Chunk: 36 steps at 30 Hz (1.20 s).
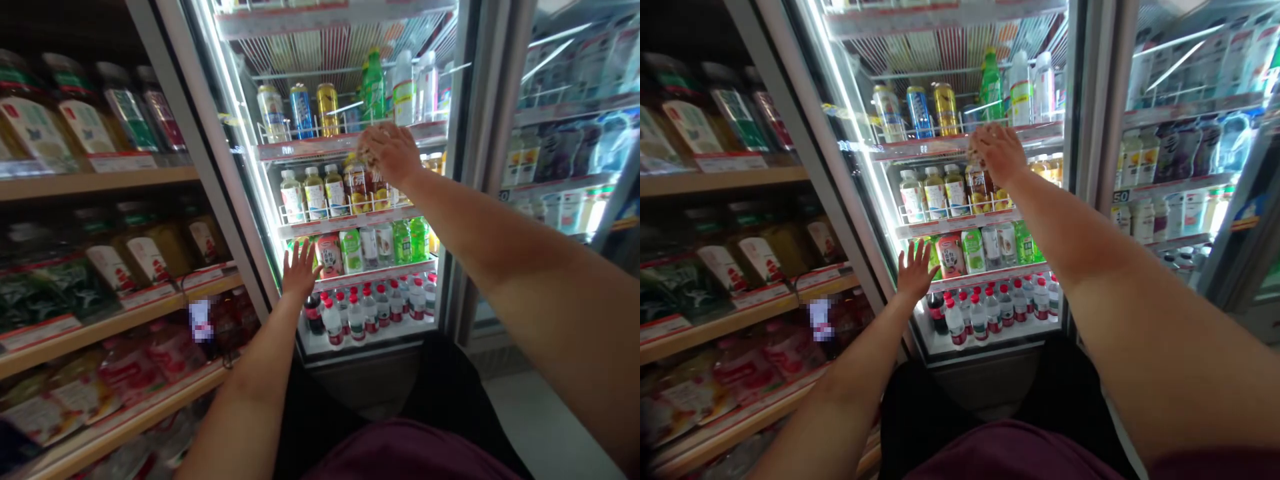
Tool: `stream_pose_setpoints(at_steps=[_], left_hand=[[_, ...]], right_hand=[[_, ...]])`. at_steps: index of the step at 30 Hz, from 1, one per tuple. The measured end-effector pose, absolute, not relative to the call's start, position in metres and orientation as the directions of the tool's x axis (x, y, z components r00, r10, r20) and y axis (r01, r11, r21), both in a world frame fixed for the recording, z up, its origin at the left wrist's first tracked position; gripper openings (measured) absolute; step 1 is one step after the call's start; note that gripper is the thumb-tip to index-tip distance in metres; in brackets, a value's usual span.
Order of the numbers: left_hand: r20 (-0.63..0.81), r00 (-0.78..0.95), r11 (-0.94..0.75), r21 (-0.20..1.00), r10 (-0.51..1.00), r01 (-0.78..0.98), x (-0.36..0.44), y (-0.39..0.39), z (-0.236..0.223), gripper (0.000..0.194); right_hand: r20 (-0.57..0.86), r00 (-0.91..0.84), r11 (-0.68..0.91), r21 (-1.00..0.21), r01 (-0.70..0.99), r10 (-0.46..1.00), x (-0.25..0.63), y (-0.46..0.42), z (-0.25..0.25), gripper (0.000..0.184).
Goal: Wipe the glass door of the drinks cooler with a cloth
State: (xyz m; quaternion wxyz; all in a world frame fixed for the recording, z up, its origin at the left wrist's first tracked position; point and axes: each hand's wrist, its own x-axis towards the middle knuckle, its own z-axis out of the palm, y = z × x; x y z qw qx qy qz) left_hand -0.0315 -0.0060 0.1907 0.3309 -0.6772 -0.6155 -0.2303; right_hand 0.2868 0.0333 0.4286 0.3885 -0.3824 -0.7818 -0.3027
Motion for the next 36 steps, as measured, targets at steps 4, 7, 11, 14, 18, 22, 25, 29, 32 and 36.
stream_pose_setpoints(at_steps=[4,7,11,14,18,22,25,29,32,36], left_hand=[[0.719,0.134,-0.035,-0.151,0.681,0.988,-0.035,-0.001,0.188,0.078],[0.718,0.142,-0.045,-0.152,0.681,0.987,-0.035,0.001,0.187,0.085],[0.718,0.161,-0.053,-0.171,0.677,0.984,-0.037,0.001,0.185,0.093],[0.711,0.17,-0.049,-0.187,0.683,0.981,-0.038,0.001,0.185,0.097],[0.715,0.171,-0.053,-0.185,0.678,0.981,-0.038,0.001,0.184,0.097],[0.72,0.174,-0.068,-0.174,0.672,0.982,-0.037,0.001,0.185,0.098],[0.715,0.171,-0.069,-0.17,0.678,0.983,-0.037,0.0,0.185,0.098],[0.717,0.172,-0.063,-0.176,0.675,0.982,-0.036,0.0,0.185,0.1],[0.718,0.171,-0.061,-0.177,0.674,0.982,-0.035,-0.001,0.185,0.102],[0.709,0.164,-0.06,-0.169,0.686,0.984,-0.032,-0.003,0.186,0.101]], right_hand=[[0.859,-0.359,0.542,0.118,0.832,0.364,0.297,0.042,0.434,0.063],[0.86,-0.328,0.523,0.086,0.848,0.392,0.303,0.049,0.431,0.069],[0.866,-0.331,0.505,0.108,0.856,0.376,0.307,0.054,0.426,0.065],[0.886,-0.327,0.475,0.144,0.868,0.328,0.312,0.053,0.425,0.054],[0.888,-0.269,0.416,0.1,0.904,0.373,0.318,0.045,0.426,0.052],[0.87,-0.21,0.367,0.036,0.93,0.446,0.322,0.04,0.425,0.055],[0.861,-0.164,0.349,-0.017,0.937,0.481,0.323,0.04,0.422,0.056],[0.846,-0.121,0.323,-0.063,0.944,0.52,0.326,0.039,0.414,0.062],[0.829,-0.117,0.299,-0.062,0.952,0.546,0.331,0.035,0.406,0.058],[0.803,-0.146,0.275,-0.023,0.961,0.578,0.34,0.033,0.396,0.056]])
